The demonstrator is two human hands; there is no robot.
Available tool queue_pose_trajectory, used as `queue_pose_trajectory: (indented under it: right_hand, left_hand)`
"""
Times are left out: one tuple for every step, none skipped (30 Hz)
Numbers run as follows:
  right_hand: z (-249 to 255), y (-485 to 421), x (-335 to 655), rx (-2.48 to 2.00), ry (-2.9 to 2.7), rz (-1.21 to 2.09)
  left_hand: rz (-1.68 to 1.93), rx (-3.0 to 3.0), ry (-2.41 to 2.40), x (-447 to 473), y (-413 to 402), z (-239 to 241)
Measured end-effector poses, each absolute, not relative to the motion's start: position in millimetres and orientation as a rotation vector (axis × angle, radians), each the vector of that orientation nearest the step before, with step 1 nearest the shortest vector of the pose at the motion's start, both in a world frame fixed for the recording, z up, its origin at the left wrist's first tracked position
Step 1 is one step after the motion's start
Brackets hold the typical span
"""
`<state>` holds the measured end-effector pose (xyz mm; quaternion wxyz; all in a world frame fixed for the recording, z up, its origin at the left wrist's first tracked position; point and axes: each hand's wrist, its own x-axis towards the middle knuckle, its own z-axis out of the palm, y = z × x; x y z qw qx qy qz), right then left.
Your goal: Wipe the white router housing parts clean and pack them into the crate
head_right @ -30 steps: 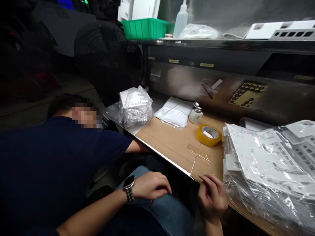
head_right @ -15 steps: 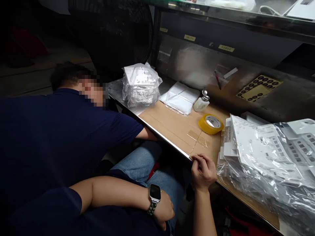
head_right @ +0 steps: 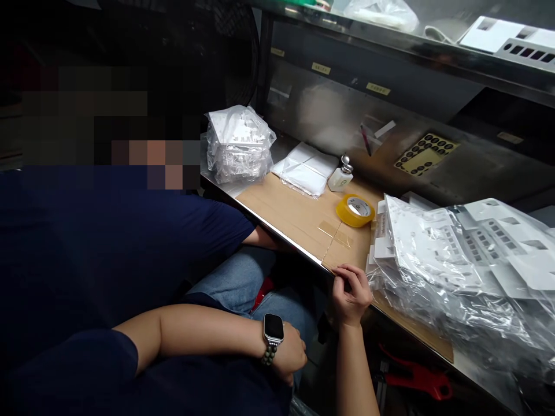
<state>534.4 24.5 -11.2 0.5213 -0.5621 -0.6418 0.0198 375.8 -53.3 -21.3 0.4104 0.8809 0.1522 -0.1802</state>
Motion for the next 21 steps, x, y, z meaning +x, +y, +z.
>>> queue_pose_trajectory:
  right_hand:
    - [-11,21,534,-1.336,-1.541,0.064]
    - [-12,17,533,-1.325,-1.547,0.083]
    - [-14,11,532,-1.315,-1.554,0.104]
    - [-17,4,532,-1.309,-1.567,0.132]
    - [-21,-3,531,-1.309,-1.584,0.168]
    - [-27,-11,530,-1.315,-1.605,0.214]
    - [-33,-19,529,-1.327,-1.63,0.268]
    - [-41,-26,528,-1.343,-1.657,0.33]
    - [-50,-34,527,-1.364,-1.684,0.397]
    - [-60,-41,526,-1.386,-1.713,0.469]
    - [-70,-47,524,-1.409,-1.742,0.543]
    - [-80,-53,522,-1.434,-1.77,0.621]
    - [-90,-58,521,-1.463,-1.792,0.695]
    - [-100,-62,519,-1.496,-1.804,0.763]
    - [-109,-66,517,-1.535,-1.803,0.819]
    - [-117,-68,515,-1.58,-1.787,0.859]
    - [-125,-69,514,-1.629,-1.756,0.882]
    - [-133,-69,514,-1.681,-1.716,0.891]
    - [-140,-68,515,-1.734,-1.671,0.89]
    - [-146,-66,516,-1.787,-1.626,0.882]
    - [-152,-64,518,-1.837,-1.582,0.869]
  left_hand:
    - [-0.453,2.215,0.379,377,-54,-22]
    - [-0.456,2.212,0.377,379,-55,-23]
    - [-0.463,2.211,0.377,379,-56,-24]
    - [-0.473,2.21,0.379,380,-57,-26]
    - [-0.483,2.21,0.383,381,-58,-27]
    - [-0.493,2.211,0.388,381,-59,-28]
    - [-0.501,2.212,0.397,382,-60,-29]
    - [-0.506,2.214,0.407,382,-61,-30]
    - [-0.511,2.216,0.416,382,-62,-31]
    - [-0.515,2.218,0.424,381,-64,-31]
    - [-0.521,2.219,0.43,380,-65,-31]
    - [-0.524,2.225,0.437,379,-67,-30]
    - [-0.524,2.235,0.445,377,-69,-29]
    - [-0.52,2.248,0.452,375,-70,-27]
    - [-0.515,2.264,0.459,373,-72,-26]
    - [-0.511,2.281,0.466,371,-72,-24]
    - [-0.517,2.291,0.465,369,-73,-23]
    - [-0.529,2.296,0.457,368,-72,-23]
    - [-0.547,2.296,0.444,367,-71,-22]
    - [-0.567,2.294,0.43,366,-70,-22]
    - [-0.584,2.294,0.414,366,-69,-21]
